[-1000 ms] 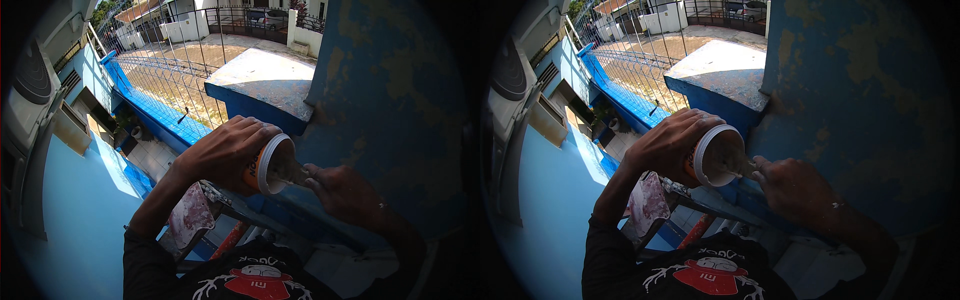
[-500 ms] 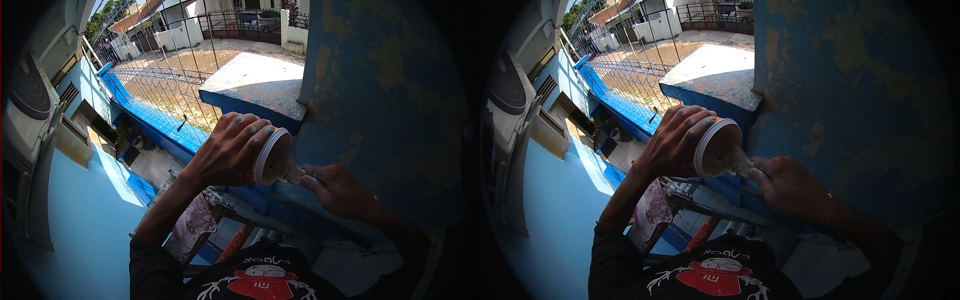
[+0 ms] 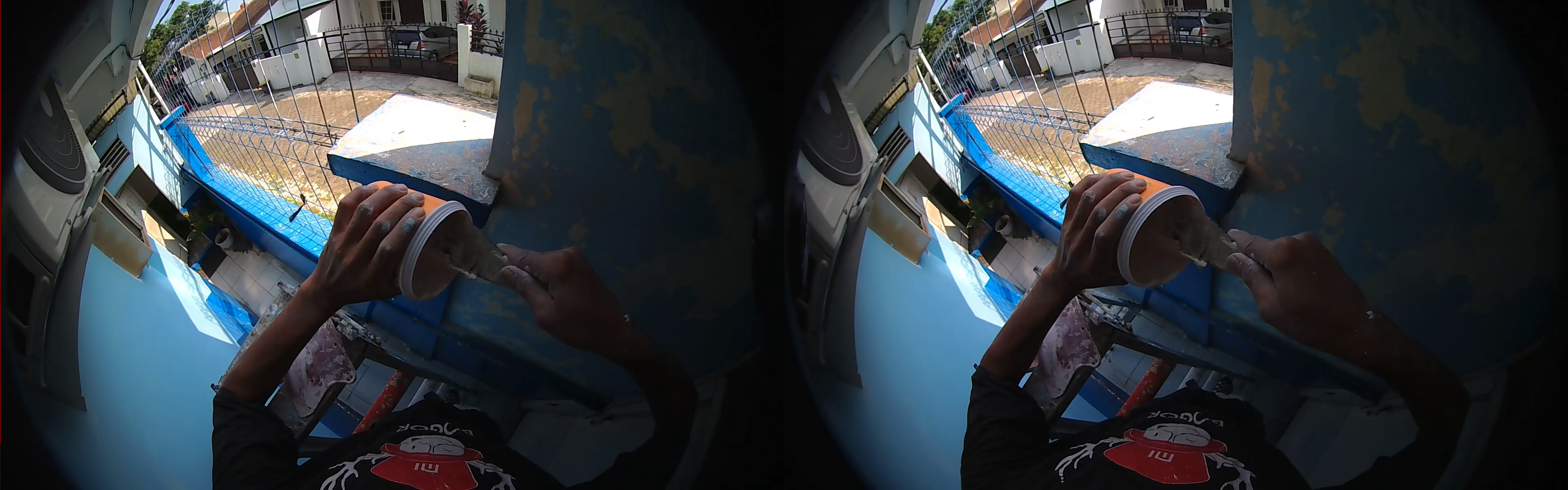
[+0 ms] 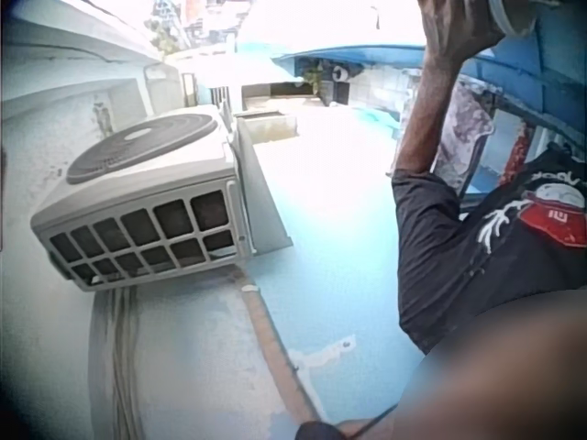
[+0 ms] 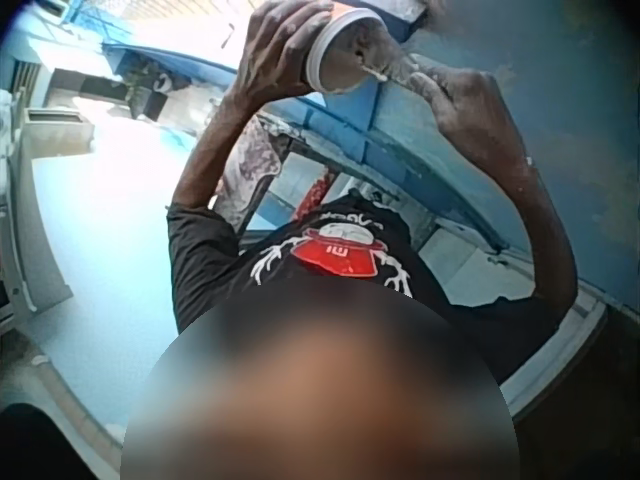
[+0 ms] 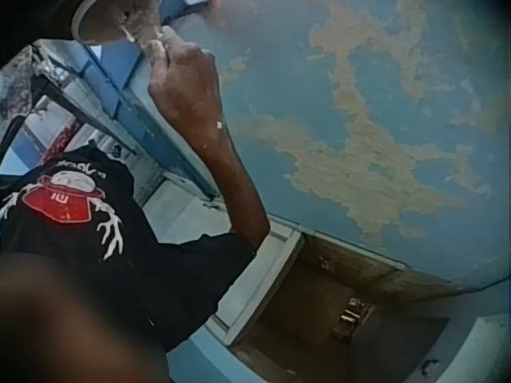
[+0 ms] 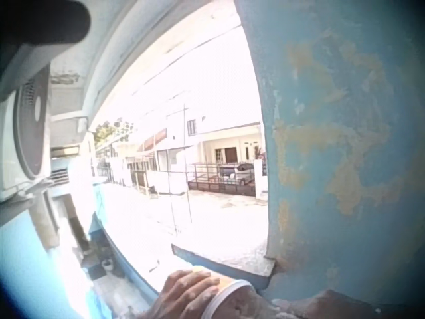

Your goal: The person applies wall putty to an exterior wall and ceiling area with a putty knife, using a scraper to smooth the surface.

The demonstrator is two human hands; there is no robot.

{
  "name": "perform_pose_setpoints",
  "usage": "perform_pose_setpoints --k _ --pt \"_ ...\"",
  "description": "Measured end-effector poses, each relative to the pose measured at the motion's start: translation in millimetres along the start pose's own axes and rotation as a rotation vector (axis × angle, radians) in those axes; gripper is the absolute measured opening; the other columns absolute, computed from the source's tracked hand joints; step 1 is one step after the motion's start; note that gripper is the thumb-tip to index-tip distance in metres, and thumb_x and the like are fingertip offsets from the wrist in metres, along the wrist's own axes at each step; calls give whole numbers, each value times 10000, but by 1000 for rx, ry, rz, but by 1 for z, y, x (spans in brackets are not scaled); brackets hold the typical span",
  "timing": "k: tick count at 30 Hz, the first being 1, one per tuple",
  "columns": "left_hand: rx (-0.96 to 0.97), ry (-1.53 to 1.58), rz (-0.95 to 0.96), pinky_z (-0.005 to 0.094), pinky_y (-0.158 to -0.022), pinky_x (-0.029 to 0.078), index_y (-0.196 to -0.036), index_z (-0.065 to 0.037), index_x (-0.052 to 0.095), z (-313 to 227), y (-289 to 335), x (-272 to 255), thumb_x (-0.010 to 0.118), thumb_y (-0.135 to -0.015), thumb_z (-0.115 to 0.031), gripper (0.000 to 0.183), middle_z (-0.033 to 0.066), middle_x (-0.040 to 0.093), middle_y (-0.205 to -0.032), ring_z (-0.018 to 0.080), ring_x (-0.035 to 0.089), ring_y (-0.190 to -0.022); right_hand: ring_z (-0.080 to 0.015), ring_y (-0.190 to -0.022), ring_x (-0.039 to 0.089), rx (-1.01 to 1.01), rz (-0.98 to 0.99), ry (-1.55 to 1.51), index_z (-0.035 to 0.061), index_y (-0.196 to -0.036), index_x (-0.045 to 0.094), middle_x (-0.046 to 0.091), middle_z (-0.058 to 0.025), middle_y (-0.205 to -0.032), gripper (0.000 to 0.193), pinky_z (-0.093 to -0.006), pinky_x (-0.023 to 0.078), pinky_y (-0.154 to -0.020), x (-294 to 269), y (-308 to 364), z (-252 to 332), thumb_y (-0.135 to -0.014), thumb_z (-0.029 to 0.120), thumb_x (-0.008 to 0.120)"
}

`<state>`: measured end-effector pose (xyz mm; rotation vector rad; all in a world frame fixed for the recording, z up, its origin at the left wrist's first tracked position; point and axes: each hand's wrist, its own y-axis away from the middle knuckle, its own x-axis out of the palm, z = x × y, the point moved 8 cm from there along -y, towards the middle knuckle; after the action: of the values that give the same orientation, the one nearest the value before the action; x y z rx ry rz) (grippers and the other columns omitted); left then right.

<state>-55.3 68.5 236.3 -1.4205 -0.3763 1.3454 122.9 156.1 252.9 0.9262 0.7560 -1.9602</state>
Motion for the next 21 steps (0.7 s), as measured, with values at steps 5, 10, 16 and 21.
perform_pose_setpoints --k 5,10,16,21 --pt "8 -61 5 597 -1080 403 -1402 -66 412 -9 0 6 866 -764 -340 829 174 580 -1324 354 569 -1252 -296 -583 681 -26 -64 526 -104 -1287 599 681 -237 -736 370 -430 532 -554 7 -1 17 -1007 136 566" --pt "-24 -87 -48 601 -1061 404 -1373 -64 425 -8 0 0 814 -821 -293 713 176 591 -1308 350 584 -1231 -377 -675 713 34 84 302 -103 -1256 593 684 -267 -794 347 -446 587 -650 18 -2 7 -1024 136 494" --pt "-29 -163 -44 598 -1067 393 -1360 -68 422 -12 13 6 765 -873 -261 625 190 601 -1304 353 585 -1234 -364 -713 719 108 122 -153 -110 -1147 628 680 -254 -753 346 -451 543 -649 38 7 -5 -1053 183 469" --pt "-61 -176 -73 596 -1073 386 -1363 -73 418 -11 17 14 765 -874 -261 629 191 600 -1307 357 584 -1235 -266 -611 678 155 145 -355 -115 -1114 652 683 -192 -723 360 -411 514 -614 43 12 -11 -1063 188 464"
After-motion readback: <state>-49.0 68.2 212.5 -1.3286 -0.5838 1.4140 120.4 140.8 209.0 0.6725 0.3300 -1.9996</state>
